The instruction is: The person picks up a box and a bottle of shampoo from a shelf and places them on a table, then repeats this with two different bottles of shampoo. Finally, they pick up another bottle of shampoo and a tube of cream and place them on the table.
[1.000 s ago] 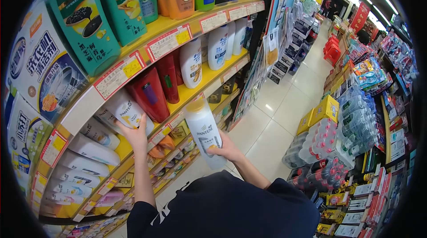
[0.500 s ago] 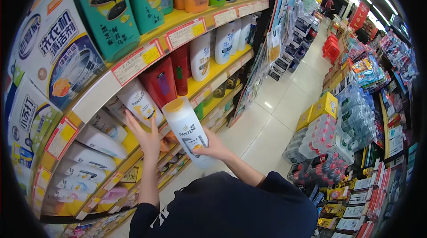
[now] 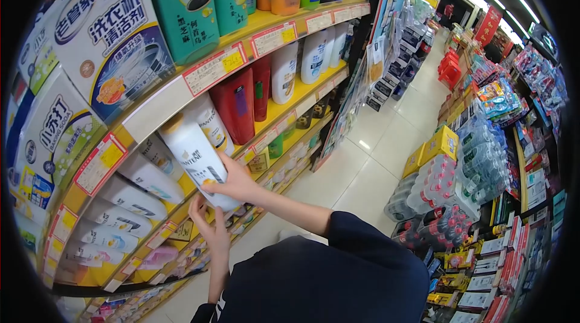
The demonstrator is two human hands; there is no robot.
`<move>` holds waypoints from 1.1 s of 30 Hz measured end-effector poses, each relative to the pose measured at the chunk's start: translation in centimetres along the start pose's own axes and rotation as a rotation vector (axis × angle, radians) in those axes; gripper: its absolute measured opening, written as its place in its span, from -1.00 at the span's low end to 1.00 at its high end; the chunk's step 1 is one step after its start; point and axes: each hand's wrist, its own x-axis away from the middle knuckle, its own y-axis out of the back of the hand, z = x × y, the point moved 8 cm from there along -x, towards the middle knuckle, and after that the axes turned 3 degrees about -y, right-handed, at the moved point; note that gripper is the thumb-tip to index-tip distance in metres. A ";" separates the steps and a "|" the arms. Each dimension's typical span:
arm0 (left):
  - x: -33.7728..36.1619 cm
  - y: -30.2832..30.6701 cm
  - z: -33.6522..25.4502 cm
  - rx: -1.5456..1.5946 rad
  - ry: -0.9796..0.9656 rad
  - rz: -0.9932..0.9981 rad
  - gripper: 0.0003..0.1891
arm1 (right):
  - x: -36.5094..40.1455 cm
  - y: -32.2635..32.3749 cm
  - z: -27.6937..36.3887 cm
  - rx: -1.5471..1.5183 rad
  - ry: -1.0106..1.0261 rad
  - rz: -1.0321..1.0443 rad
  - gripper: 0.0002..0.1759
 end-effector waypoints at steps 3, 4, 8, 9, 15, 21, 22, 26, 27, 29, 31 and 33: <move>1.2 0.3 0.8 -0.037 0.023 0.003 -0.49 | -1.4 -0.9 -0.2 0.132 0.038 -0.088 -0.33; 1.3 0.4 1.1 -0.075 0.028 -0.005 -0.48 | -1.9 -1.8 -0.1 0.150 0.084 -0.121 -0.33; 1.3 0.7 1.4 -0.173 -0.009 0.018 -0.45 | -3.2 -3.3 0.4 0.105 0.154 -0.148 -0.41; 1.1 0.6 1.4 -0.167 -0.021 0.038 -0.44 | -3.3 -3.6 0.5 0.110 0.099 -0.136 -0.43; -1.0 0.1 0.1 -0.186 -0.094 0.117 -0.43 | -4.9 -5.1 -0.1 0.083 0.178 -0.198 -0.41; -1.2 0.2 0.7 -0.148 -0.034 0.160 -0.41 | -5.1 -5.1 -2.1 0.112 0.130 -0.174 -0.35; -0.9 0.3 0.9 -0.121 -0.007 0.170 -0.41 | -4.9 -5.0 -1.8 0.168 0.187 -0.200 -0.33; 0.5 0.9 1.7 -0.108 0.011 0.172 -0.43 | -2.7 -5.2 0.0 0.330 0.383 -0.283 -0.28; 0.8 1.3 1.8 -0.132 -0.009 0.161 -0.44 | -1.4 -5.5 1.4 0.372 0.432 -0.288 -0.28; 1.9 2.7 2.6 -0.076 0.060 0.140 -0.47 | 1.0 -6.7 3.2 0.430 0.524 -0.240 -0.32; 3.2 4.2 3.4 -0.063 0.146 0.105 -0.50 | 2.1 -9.1 4.0 0.489 0.579 -0.091 -0.33; 4.9 5.8 4.5 -0.087 0.252 0.071 -0.54 | 2.4 -11.2 5.2 0.517 0.566 -0.001 -0.38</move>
